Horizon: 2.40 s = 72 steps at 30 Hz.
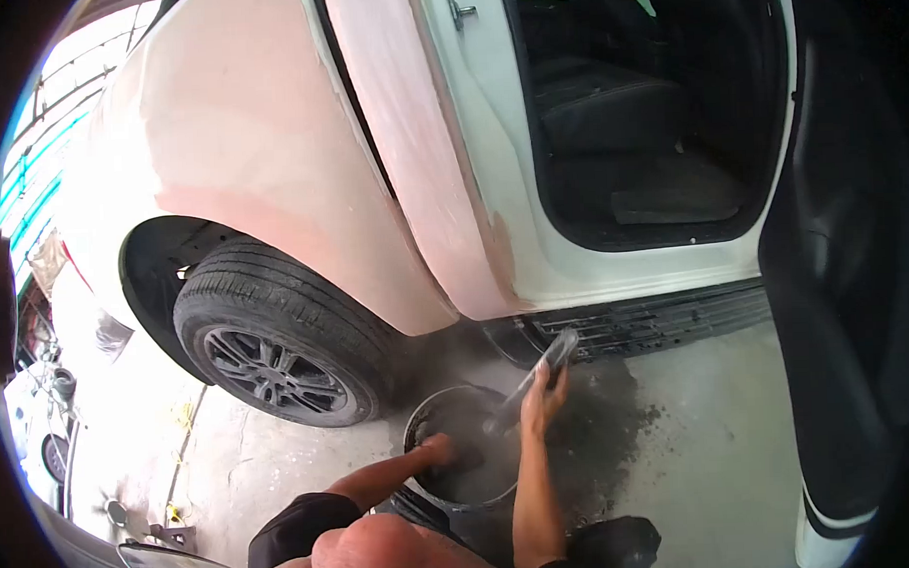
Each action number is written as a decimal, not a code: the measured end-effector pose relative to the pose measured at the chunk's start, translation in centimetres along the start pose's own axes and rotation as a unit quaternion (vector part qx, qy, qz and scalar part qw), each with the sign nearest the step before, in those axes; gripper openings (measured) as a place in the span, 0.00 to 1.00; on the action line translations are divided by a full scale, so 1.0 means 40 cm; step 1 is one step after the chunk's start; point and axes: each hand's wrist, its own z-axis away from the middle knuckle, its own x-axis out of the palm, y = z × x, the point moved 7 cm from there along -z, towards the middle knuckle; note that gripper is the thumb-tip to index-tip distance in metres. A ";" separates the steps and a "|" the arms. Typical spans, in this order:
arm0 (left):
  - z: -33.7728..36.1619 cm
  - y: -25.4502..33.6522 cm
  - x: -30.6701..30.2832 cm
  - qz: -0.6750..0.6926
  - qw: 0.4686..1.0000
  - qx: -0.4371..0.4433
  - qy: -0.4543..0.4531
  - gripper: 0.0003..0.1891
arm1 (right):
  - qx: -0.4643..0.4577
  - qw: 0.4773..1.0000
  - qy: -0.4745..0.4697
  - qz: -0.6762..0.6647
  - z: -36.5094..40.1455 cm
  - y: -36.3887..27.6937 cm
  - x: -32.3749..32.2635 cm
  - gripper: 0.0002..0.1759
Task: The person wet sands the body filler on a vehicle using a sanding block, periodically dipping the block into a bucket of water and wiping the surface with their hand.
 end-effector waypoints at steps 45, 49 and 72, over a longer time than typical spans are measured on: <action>0.835 0.500 -1.967 -0.365 0.586 0.018 0.723 0.48 | -0.350 0.887 -0.281 0.111 -0.154 -0.446 -0.108 0.37; 0.692 0.456 -1.743 -0.382 0.543 0.157 0.731 0.47 | -0.228 0.920 -0.288 0.138 -0.102 -0.351 -0.165 0.37; 0.847 0.509 -2.030 -0.251 0.579 -0.043 0.775 0.48 | -0.251 0.871 -0.390 0.161 -0.039 -0.265 -0.065 0.40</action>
